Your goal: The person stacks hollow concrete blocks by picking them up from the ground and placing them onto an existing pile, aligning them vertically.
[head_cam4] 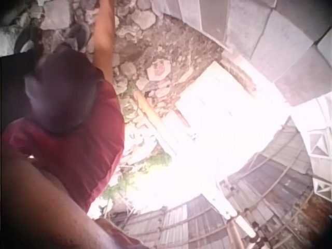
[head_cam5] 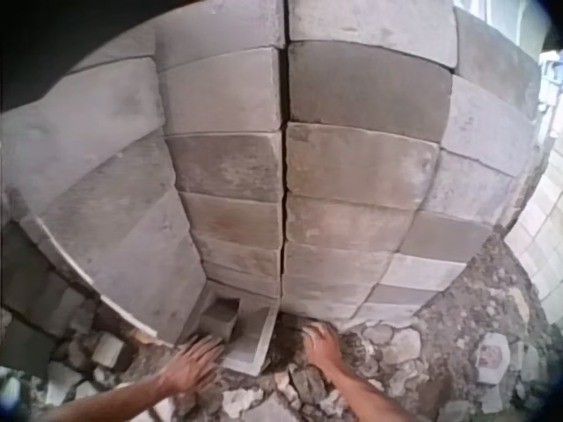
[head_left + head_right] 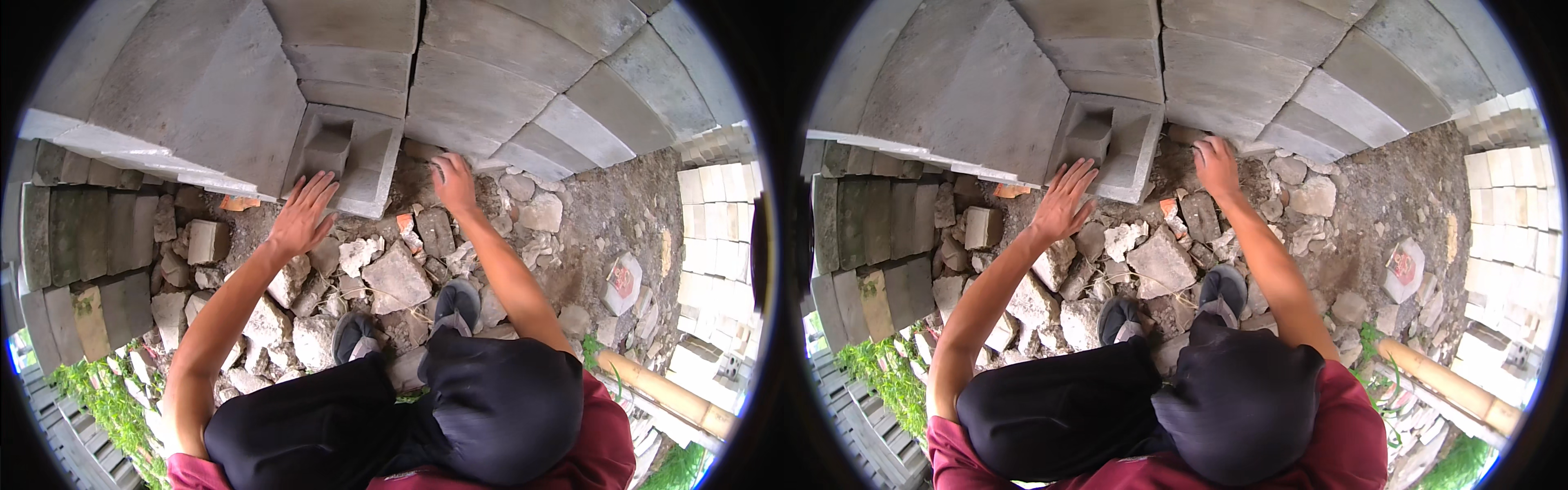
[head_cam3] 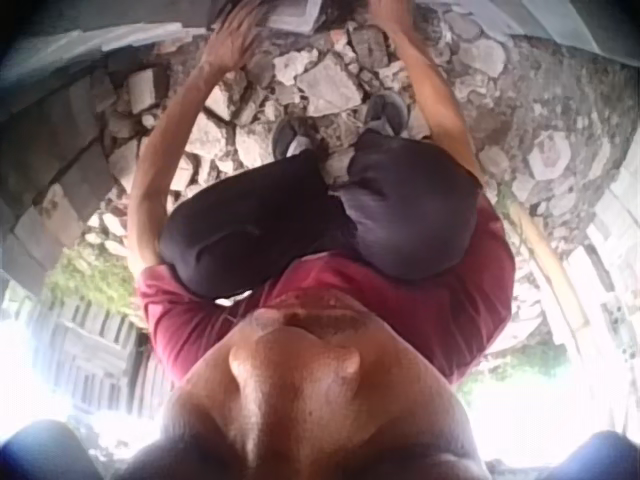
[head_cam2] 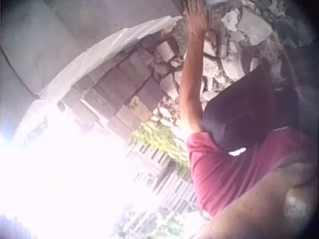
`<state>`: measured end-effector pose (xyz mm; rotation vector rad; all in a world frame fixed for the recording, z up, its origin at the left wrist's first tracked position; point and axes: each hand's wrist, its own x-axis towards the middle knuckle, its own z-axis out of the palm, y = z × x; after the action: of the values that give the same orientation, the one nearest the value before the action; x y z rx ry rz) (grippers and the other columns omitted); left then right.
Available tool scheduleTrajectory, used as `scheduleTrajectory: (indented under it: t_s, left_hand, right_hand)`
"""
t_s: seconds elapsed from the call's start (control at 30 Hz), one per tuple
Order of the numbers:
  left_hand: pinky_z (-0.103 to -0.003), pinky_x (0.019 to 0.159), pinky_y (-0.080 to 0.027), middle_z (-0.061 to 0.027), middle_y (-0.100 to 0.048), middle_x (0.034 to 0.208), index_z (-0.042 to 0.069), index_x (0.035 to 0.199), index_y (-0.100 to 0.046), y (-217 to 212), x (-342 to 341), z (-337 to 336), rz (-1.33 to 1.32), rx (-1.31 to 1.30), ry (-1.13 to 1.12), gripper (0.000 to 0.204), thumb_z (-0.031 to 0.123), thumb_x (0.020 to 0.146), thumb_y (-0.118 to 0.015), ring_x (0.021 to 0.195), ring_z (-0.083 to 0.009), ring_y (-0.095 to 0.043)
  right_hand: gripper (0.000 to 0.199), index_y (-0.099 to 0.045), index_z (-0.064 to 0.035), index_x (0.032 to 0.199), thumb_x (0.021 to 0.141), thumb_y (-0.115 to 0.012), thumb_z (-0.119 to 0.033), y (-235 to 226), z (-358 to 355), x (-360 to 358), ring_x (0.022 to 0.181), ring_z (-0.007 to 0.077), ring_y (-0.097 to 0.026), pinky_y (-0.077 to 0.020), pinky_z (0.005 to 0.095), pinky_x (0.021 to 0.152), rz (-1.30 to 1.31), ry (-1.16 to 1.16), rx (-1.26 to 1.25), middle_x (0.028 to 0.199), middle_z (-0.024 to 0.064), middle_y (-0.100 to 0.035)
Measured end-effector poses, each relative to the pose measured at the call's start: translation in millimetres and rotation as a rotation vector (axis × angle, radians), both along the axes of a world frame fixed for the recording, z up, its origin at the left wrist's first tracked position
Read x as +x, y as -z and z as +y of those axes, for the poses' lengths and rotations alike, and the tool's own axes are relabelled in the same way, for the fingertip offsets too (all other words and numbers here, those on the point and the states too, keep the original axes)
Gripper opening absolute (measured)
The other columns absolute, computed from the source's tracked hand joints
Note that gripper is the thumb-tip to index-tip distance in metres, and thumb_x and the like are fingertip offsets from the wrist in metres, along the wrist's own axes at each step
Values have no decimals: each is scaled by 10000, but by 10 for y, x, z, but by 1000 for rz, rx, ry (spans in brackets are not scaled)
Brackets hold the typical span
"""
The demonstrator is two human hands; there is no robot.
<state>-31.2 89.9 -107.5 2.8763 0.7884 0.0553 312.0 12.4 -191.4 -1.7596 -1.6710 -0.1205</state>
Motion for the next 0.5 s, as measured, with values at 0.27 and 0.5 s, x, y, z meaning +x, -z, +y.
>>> scheduleTrajectory:
  t_s: [0.27, 0.5]
  left_hand:
    - [-450, 1179, -234, -112, -441, 1432, 60, 1384, -417, -225, -227, -26, -182, 10, 0, 503, 269, 942, -538, 1368, -270, -373]
    - [-479, 1159, -253, -105, -482, 1389, 84, 1367, -447, -415, -722, -263, -317, 21, -20, 520, 185, 881, -607, 1335, -266, -415]
  right_hand:
    - [112, -648, 7, 960, 849, -662, 6, -843, -86, -711, 721, 158, -622, -504, 264, 645, 473, -272, 83, 911, 94, -644]
    - [163, -657, 8, 980, 818, -670, 10, -1495, 105, -1563, 695, 199, -659, -520, 297, 605, 361, -837, -167, 835, 116, -665]
